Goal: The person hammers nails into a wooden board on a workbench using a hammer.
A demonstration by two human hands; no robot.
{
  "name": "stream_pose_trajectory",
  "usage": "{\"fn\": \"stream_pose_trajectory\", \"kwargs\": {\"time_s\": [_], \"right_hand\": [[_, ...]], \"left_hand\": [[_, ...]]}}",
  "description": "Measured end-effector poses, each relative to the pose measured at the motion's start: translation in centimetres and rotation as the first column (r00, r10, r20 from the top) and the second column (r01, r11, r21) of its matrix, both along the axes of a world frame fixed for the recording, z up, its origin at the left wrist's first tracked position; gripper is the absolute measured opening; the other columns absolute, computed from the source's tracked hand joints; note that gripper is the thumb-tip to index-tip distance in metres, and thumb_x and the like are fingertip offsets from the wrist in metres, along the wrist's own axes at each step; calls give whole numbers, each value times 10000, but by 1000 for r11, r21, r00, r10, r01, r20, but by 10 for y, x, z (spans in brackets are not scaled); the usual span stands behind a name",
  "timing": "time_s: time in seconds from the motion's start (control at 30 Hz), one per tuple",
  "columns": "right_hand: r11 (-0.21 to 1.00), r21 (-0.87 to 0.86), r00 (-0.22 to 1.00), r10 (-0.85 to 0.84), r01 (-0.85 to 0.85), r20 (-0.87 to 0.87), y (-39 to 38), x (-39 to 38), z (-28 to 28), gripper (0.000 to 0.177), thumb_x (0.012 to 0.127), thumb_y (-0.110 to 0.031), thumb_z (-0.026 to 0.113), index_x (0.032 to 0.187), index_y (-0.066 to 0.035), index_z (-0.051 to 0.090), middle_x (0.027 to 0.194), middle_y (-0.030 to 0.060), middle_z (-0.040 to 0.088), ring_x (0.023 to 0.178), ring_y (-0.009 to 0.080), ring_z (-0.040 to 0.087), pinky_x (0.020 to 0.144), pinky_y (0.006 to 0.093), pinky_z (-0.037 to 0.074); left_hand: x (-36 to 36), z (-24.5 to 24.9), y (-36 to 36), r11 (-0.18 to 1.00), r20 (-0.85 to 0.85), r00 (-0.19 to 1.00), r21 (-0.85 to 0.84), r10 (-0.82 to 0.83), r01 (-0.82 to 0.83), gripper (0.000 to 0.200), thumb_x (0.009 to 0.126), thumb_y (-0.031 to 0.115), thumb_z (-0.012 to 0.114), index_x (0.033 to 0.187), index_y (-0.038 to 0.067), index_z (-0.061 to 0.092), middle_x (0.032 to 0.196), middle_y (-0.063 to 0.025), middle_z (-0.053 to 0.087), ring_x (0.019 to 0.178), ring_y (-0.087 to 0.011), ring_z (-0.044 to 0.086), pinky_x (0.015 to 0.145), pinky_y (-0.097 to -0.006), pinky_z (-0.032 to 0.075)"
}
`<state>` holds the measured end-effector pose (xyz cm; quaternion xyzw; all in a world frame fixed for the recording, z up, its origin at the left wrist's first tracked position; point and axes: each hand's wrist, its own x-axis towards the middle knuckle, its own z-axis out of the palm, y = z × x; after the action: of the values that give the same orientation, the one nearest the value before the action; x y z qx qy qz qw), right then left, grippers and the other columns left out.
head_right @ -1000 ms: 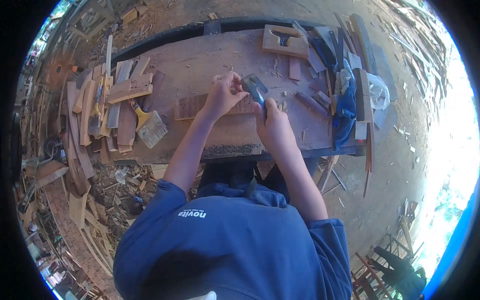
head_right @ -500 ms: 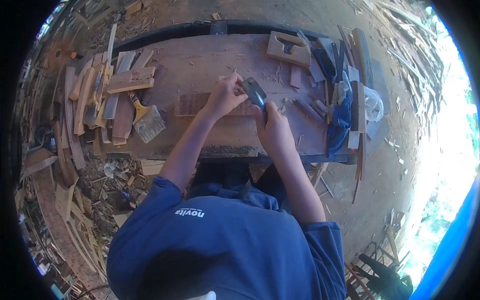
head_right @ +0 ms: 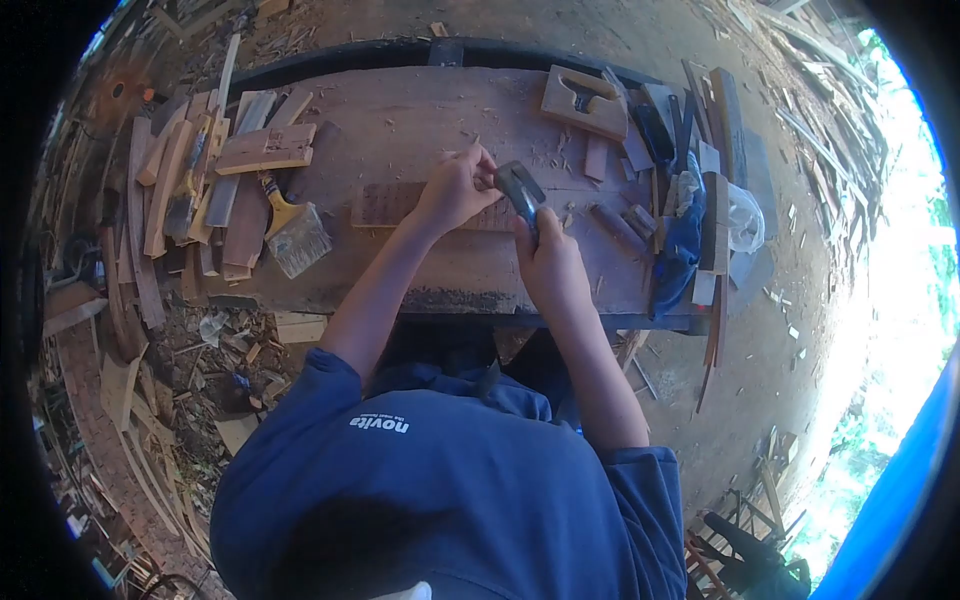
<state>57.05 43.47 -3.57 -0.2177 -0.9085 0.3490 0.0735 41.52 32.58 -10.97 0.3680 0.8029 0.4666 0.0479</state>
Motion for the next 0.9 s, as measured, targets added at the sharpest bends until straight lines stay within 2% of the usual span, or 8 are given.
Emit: {"fn": "stream_pose_trajectory", "kwargs": {"time_s": [0.13, 0.23, 0.3, 0.4, 0.57, 0.77, 0.87, 0.9], "right_hand": [[999, -40, 1000, -15, 16, 20, 0, -1, 3, 316, 986, -294, 565, 969, 19, 531, 713, 289, 573, 731, 494, 586, 587, 439, 452], [997, -63, 999, -35, 33, -26, -2, -2, 9, 316, 987, -296, 561, 971, 18, 529, 731, 293, 583, 763, 505, 581, 603, 444, 456], [999, 9, 998, -31, 31, -52, -2, -3, 2, 303, 993, -315, 528, 968, -14, 498, 708, 302, 597, 755, 506, 602, 607, 533, 451], [998, 43, 994, 30, -35, 101, 9, -6, 2, 300, 991, -309, 531, 989, -9, 503, 715, 301, 603, 758, 506, 603, 610, 533, 455], [1000, -1, 1000, 21, -21, -21, 10, -7, 14, 306, 988, -320, 533, 969, -17, 497, 726, 296, 614, 765, 508, 603, 619, 540, 457], [999, 35, 999, 39, -40, 18, 12, -2, -1, 285, 984, -287, 550, 965, -7, 499, 711, 291, 606, 736, 500, 603, 594, 514, 459], [1000, 16, 1000, 26, -25, -17, 10, -2, 12, 272, 977, -267, 567, 968, -2, 504, 711, 291, 607, 733, 495, 609, 596, 501, 469], [1000, 12, 999, 28, -27, -40, 9, -3, 15, 270, 973, -262, 574, 968, -1, 507, 713, 290, 609, 733, 493, 612, 601, 497, 474]], "left_hand": [[1, 5, -1, 1000, 73, 997, -26, 9, -7, 281, 751, 146, 791, 918, 76, 576, 781, -52, 715, 850, -232, 672, 905, -379, 426], [1, 2, -1, 1000, -46, 999, 5, 12, -12, 282, 751, 145, 789, 921, 73, 576, 793, -54, 707, 837, -236, 671, 887, -377, 444], [-1, -1, 0, 1000, 10, 1000, 0, -6, 6, 286, 751, 147, 790, 922, 72, 573, 792, -56, 703, 837, -241, 670, 889, -380, 447], [-2, -1, -1, 1000, 60, 998, -1, -29, 29, 291, 752, 149, 790, 923, 72, 568, 796, -58, 701, 833, -248, 665, 890, -383, 453], [0, 1, -2, 1000, -32, 999, 15, 0, 0, 324, 765, 161, 802, 946, 79, 545, 772, -49, 716, 834, -269, 666, 890, -395, 428], [-5, -11, 0, 983, 221, 971, 178, -87, 48, 213, 877, 131, 695, 956, 28, 526, 926, -142, 708, 851, -308, 660, 816, -403, 490], [-3, -16, 3, 966, 195, 980, 245, 32, -81, 117, 924, 79, 594, 981, 7, 522, 889, -132, 694, 856, -301, 685, 782, -402, 524], [0, -16, 6, 978, 63, 985, 123, 160, -166, 93, 948, 96, 560, 997, 24, 527, 909, -131, 678, 870, -315, 668, 796, -422, 514]]}}
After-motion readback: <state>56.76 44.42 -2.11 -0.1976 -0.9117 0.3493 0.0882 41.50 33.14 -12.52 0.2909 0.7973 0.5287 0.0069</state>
